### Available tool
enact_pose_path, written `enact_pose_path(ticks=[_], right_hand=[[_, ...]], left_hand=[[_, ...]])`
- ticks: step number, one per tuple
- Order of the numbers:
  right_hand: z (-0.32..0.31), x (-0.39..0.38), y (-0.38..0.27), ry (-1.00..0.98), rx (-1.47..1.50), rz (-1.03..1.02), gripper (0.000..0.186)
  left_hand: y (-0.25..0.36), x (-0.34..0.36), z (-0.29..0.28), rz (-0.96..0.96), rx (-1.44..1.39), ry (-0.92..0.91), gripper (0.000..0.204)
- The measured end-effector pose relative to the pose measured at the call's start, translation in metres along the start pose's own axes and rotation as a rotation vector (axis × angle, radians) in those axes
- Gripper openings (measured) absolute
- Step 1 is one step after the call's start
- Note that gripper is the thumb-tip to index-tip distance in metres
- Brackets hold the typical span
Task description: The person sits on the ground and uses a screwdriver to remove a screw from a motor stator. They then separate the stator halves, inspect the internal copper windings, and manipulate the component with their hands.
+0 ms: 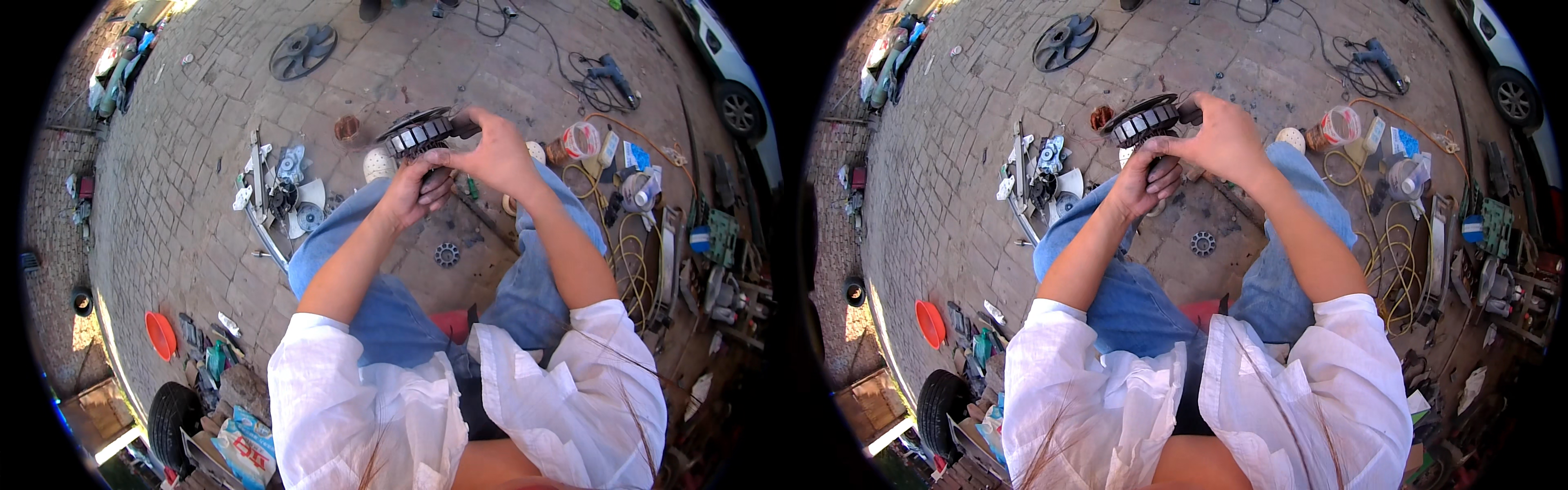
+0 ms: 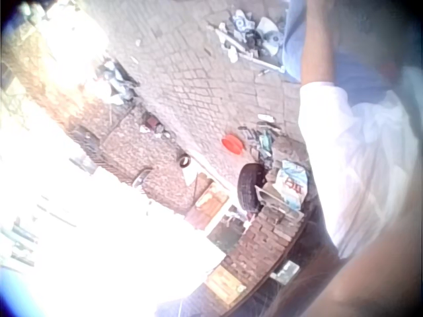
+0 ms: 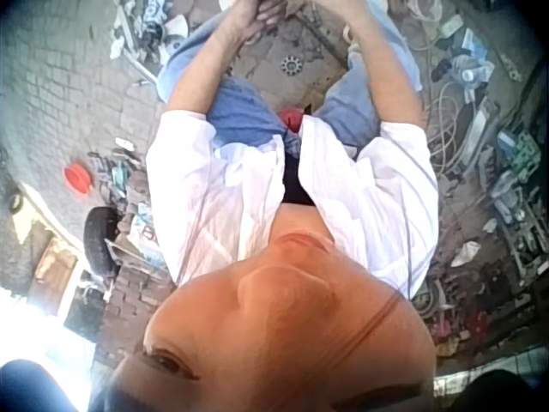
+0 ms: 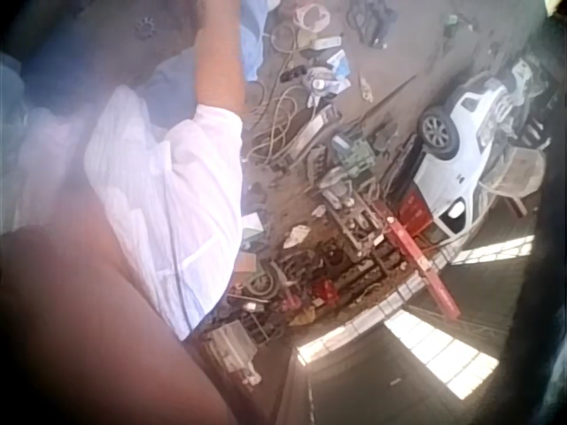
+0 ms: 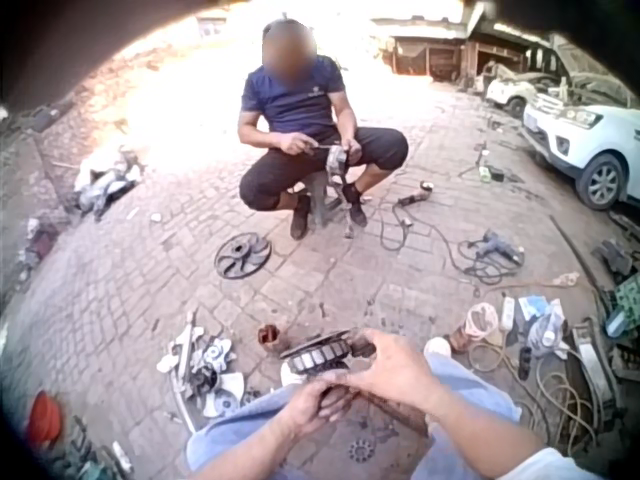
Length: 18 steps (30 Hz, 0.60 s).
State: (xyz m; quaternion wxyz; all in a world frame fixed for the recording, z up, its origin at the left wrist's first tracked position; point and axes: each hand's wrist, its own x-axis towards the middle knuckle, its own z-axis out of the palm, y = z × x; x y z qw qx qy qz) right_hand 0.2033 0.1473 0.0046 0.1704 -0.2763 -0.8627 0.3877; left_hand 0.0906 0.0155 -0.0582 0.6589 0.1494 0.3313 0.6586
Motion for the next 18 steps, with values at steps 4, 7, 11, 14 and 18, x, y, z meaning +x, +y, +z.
enact_pose_path(ticks=[4,7,11,14,18], right_hand=[[-0.006,0.002,0.000,-0.029,0.047,0.014,0.056],[-0.007,0.000,-0.014,0.013,0.153,-0.030,0.044],[0.000,-0.001,-0.013,0.075,0.331,-0.281,0.024],[0.002,-0.001,-0.011,0.048,0.448,-0.288,0.015],[-0.008,-0.003,-0.009,-0.042,0.848,-0.114,0.013]], left_hand=[[-0.002,0.002,-0.001,0.025,0.003,0.029,0.023],[-0.004,0.002,-0.003,0.021,-0.016,0.072,0.021],[-0.010,0.004,-0.002,-0.005,0.055,0.079,0.021],[-0.012,0.004,0.003,-0.021,0.074,0.083,0.017],[-0.010,0.003,0.008,-0.009,0.082,0.037,0.014]])
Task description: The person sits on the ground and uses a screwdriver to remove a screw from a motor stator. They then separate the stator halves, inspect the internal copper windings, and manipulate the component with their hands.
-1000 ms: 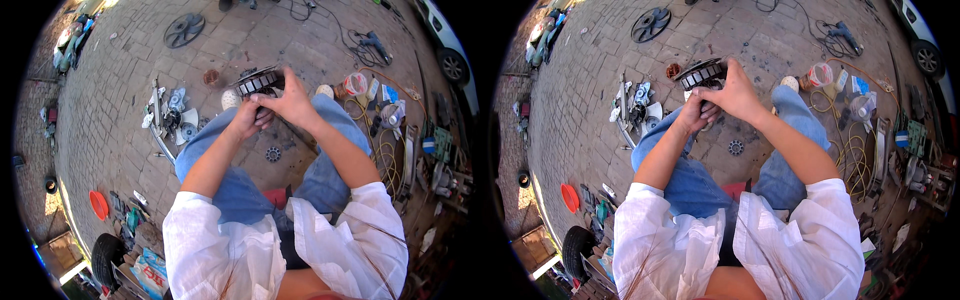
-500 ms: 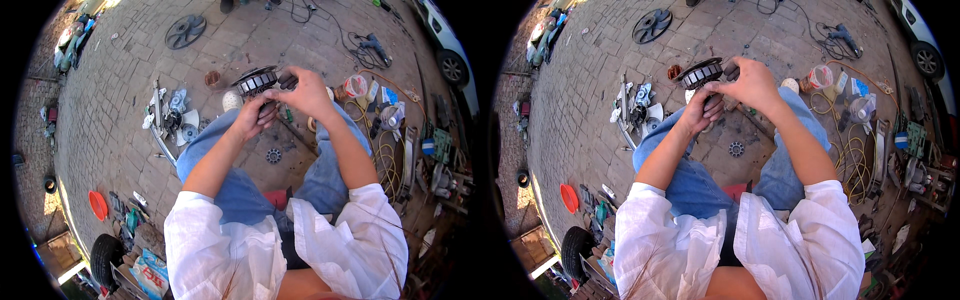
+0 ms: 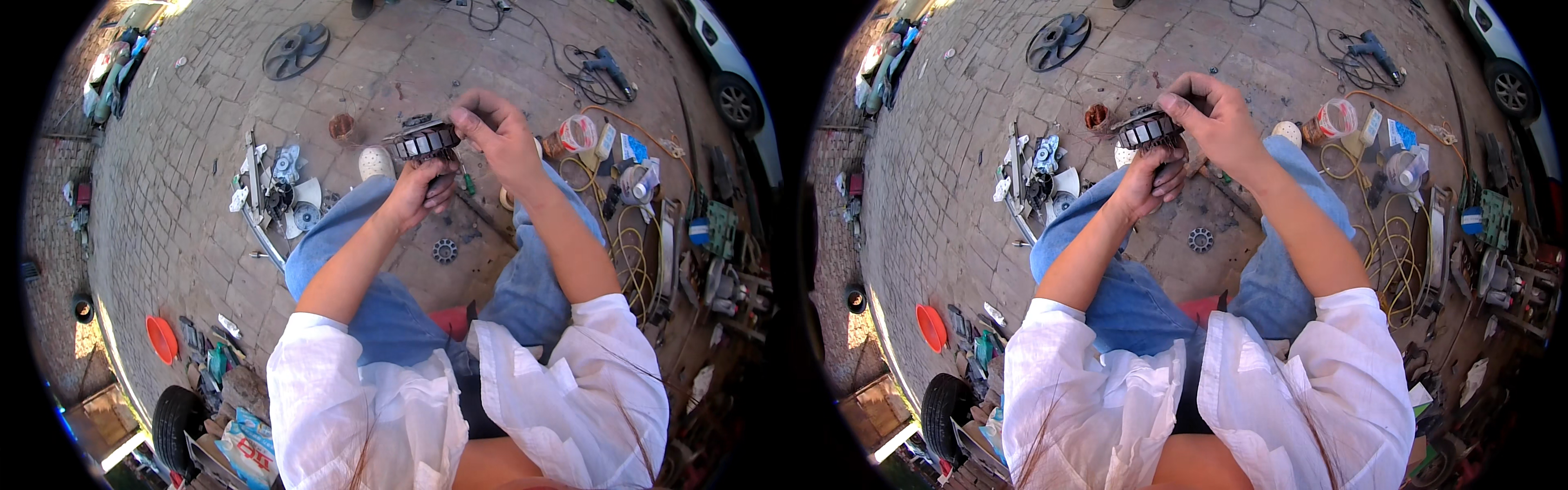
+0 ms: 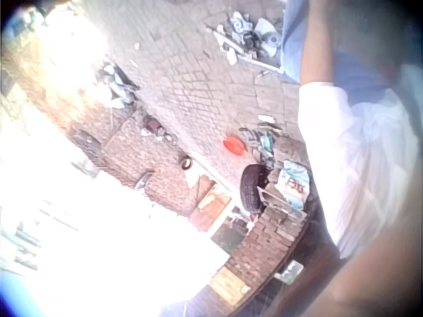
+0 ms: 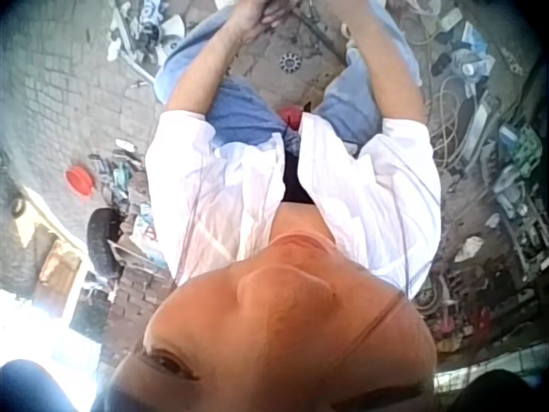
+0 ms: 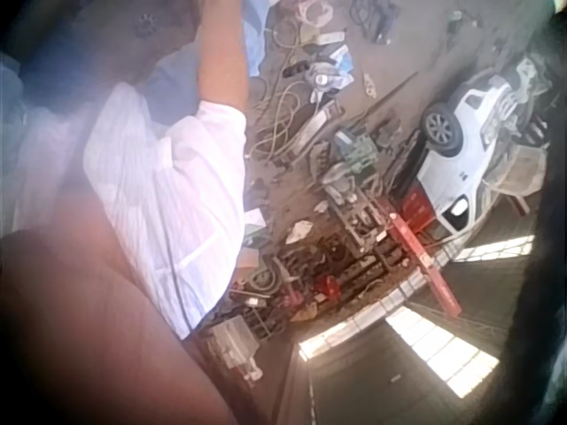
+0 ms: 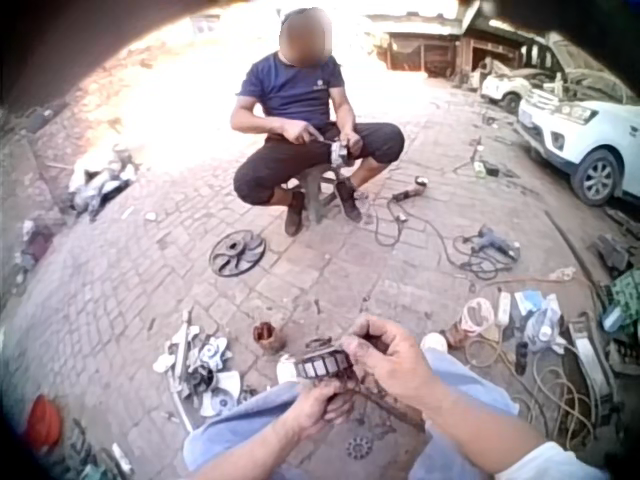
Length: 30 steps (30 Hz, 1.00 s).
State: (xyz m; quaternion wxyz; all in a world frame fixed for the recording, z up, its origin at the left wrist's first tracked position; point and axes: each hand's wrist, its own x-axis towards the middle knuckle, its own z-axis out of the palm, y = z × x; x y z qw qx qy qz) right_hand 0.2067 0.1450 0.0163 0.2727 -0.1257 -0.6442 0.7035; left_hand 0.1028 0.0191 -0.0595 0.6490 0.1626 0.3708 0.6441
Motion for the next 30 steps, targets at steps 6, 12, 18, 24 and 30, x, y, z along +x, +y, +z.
enact_pose_path(ticks=[6,12,18,24,30], right_hand=[[0.002,-0.007,-0.008,-0.064,0.351,0.057,0.012],[0.001,-0.011,-0.014,-0.211,0.381,0.061,0.011],[0.003,-0.014,-0.005,-0.289,0.602,0.130,0.011],[0.011,-0.016,-0.003,-0.192,0.886,0.280,0.009],[0.014,-0.013,0.000,0.010,0.921,0.348,0.008]], left_hand=[[0.001,-0.003,-0.002,0.023,-0.025,-0.031,0.020],[0.007,-0.007,0.002,0.048,-0.111,-0.086,0.010],[-0.001,-0.006,0.004,0.043,-0.207,-0.135,0.020],[0.002,-0.008,0.012,-0.063,-0.211,-0.065,0.028],[-0.013,0.005,-0.006,-0.077,-0.032,-0.036,0.034]])
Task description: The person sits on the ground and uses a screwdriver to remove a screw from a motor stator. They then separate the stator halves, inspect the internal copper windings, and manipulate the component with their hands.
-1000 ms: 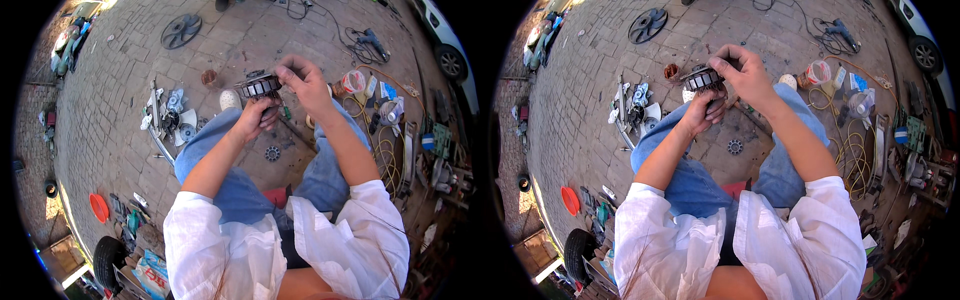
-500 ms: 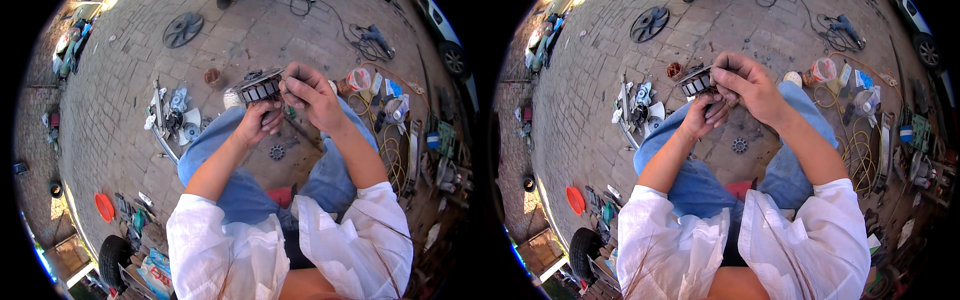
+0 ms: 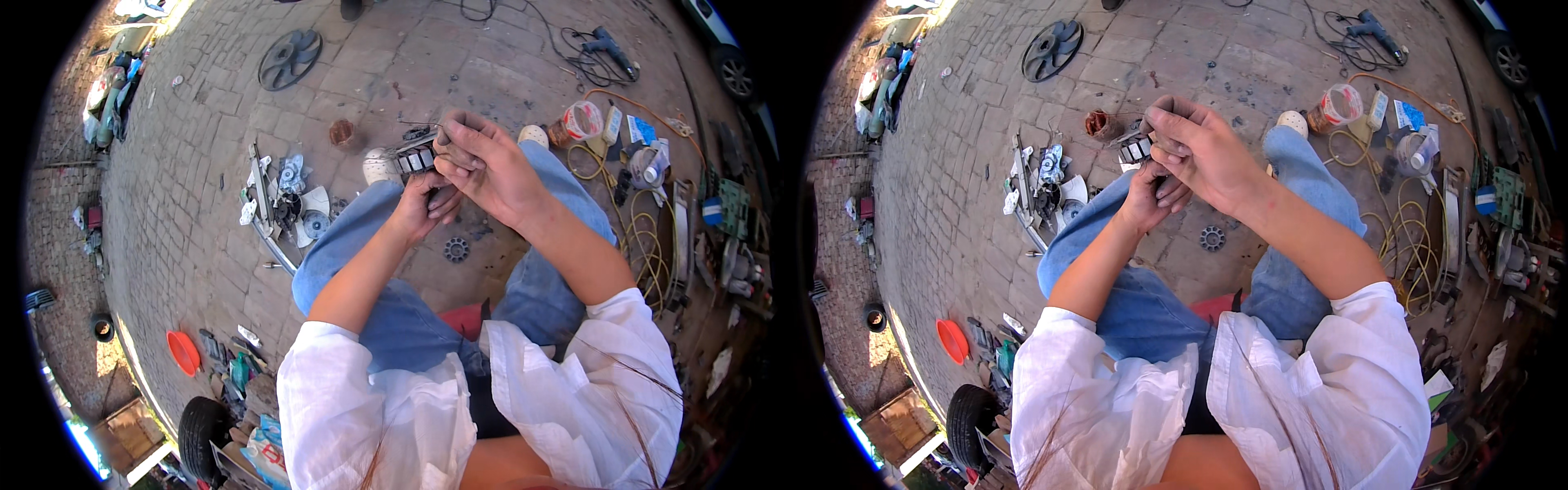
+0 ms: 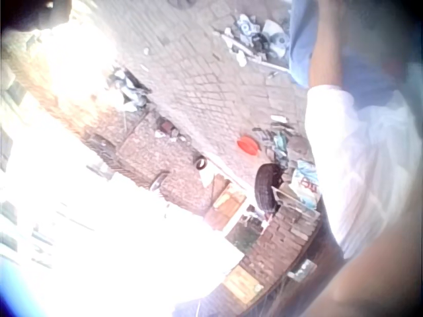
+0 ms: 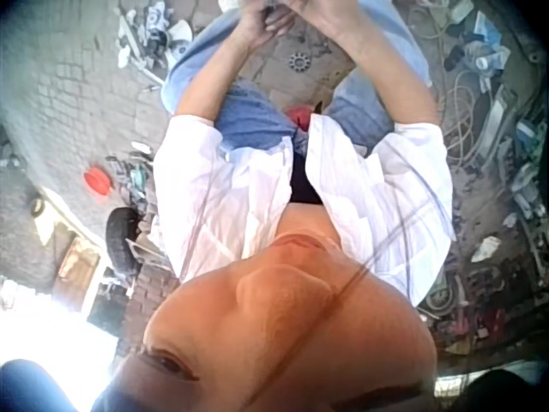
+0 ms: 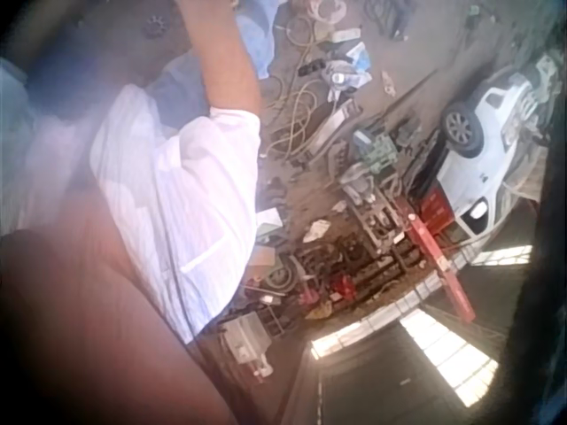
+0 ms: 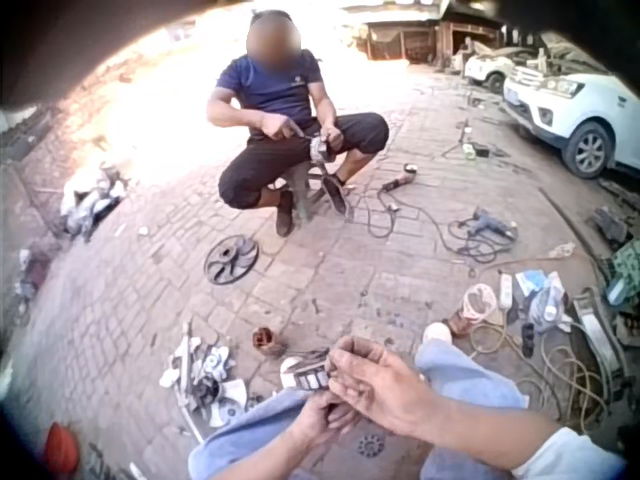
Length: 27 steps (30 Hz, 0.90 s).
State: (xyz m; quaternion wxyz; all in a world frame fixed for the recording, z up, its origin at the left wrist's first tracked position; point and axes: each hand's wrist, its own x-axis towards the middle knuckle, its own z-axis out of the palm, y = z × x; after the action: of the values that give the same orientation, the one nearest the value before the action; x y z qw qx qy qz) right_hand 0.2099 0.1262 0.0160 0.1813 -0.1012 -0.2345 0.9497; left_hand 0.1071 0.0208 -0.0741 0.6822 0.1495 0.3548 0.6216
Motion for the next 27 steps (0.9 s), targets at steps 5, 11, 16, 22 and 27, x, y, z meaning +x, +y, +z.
enact_pose_path(ticks=[5,11,16,22,27], right_hand=[[-0.002,-0.002,-0.004,0.027,-0.078,-0.007,0.008],[-0.007,-0.002,-0.009,0.031,-0.557,-0.094,0.011],[-0.019,0.004,-0.005,0.097,-0.595,-0.141,0.014],[-0.042,0.013,-0.014,0.302,-1.111,-0.202,0.017],[-0.052,0.011,0.005,0.197,-1.704,-0.258,0.020]], left_hand=[[0.001,0.002,0.003,0.030,0.054,0.026,0.023],[-0.001,0.004,0.004,0.002,0.028,0.070,0.009],[-0.017,0.011,-0.018,-0.094,-0.086,0.218,0.008],[-0.013,0.010,-0.021,0.001,0.030,0.333,0.007],[-0.002,0.010,-0.018,0.203,0.204,0.439,0.009]])
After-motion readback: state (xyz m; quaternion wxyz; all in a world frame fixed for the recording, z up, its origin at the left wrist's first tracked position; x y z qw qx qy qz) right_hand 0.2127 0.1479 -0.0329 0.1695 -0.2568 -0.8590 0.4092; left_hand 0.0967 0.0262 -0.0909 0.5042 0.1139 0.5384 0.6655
